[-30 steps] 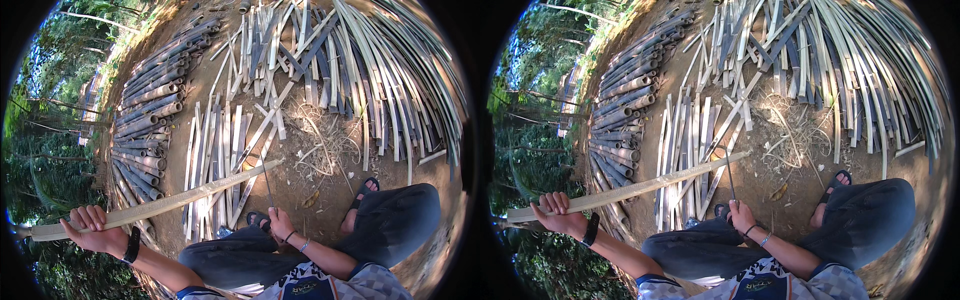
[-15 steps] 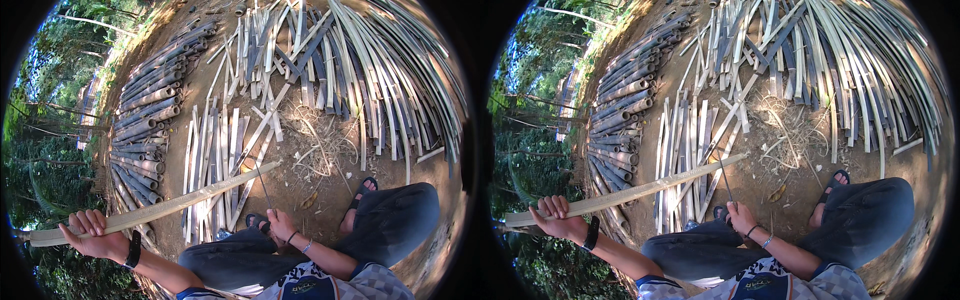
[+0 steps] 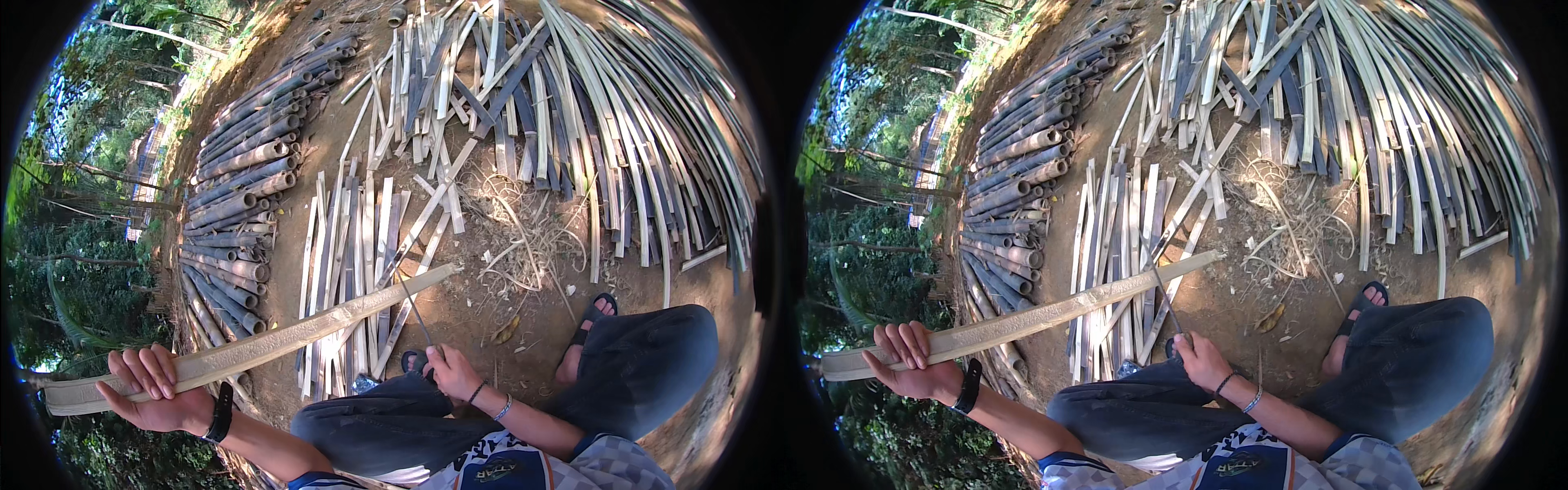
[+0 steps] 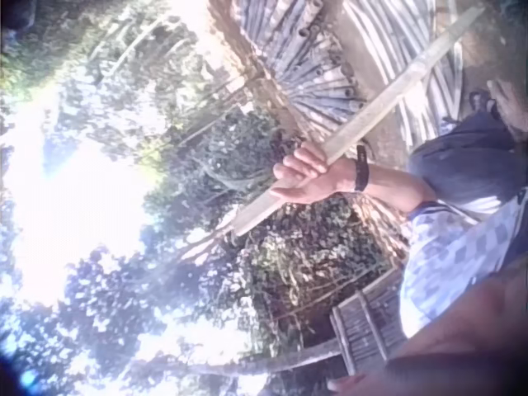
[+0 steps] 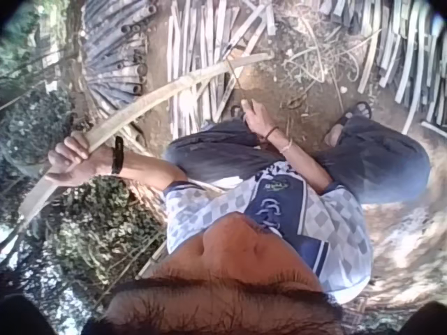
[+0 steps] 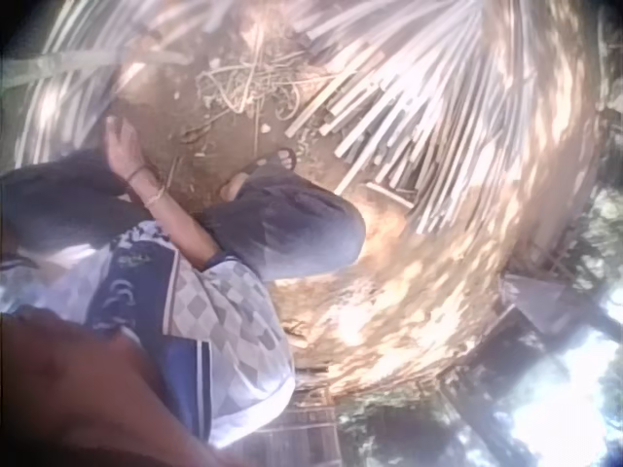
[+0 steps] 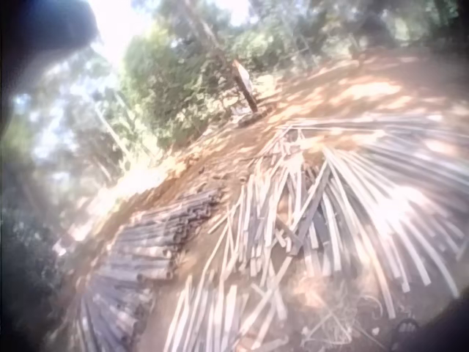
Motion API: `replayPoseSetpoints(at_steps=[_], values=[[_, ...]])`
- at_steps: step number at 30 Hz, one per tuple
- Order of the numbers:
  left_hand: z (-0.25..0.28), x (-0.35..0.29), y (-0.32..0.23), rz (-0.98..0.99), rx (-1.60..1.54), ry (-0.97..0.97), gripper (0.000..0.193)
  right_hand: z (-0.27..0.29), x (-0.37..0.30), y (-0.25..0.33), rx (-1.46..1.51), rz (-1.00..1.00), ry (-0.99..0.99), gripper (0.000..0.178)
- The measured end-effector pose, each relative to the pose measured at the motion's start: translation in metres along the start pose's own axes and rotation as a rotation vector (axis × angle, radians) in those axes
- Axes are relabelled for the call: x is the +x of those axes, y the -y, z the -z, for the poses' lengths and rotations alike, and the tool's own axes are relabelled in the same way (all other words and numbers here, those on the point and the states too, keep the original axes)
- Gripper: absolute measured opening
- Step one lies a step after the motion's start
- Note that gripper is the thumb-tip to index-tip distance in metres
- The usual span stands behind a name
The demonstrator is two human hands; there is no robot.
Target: The person shaves a piece of bamboo by hand using a large knife, repeatedly drawing the blade along the surface to remove layers.
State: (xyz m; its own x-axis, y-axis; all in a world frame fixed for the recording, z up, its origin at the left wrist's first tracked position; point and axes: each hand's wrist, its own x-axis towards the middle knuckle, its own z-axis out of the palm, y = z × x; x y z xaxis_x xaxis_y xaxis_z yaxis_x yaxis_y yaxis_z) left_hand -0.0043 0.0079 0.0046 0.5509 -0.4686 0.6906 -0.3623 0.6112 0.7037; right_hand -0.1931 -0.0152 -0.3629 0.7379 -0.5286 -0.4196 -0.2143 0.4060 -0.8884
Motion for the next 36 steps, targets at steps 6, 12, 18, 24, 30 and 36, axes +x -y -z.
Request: replayPoseSetpoints(at_steps=[6,12,18,24,30,36], values=[[0.001,0.000,0.006,0.056,-0.101,0.130,0.038,0.011,-0.001,0.036,-0.050,0.202,0.061,0.048],[0.009,0.002,0.005,0.026,-0.103,0.114,0.039,0.023,-0.003,0.045,0.153,-0.210,0.196,0.046],[0.005,0.002,0.009,0.037,-0.125,0.125,0.039,0.018,-0.010,0.047,-0.099,0.133,0.097,0.046],[0.006,0.001,0.005,0.049,-0.123,0.140,0.037,0.036,0.005,0.033,0.025,-0.294,0.108,0.048],[0.007,0.003,0.007,0.054,-0.128,0.168,0.037,0.019,0.004,0.021,0.022,0.140,0.038,0.047],[0.007,0.004,0.007,0.052,-0.117,0.150,0.036,0.042,0.040,-0.048,0.141,-0.324,-0.079,0.048]])
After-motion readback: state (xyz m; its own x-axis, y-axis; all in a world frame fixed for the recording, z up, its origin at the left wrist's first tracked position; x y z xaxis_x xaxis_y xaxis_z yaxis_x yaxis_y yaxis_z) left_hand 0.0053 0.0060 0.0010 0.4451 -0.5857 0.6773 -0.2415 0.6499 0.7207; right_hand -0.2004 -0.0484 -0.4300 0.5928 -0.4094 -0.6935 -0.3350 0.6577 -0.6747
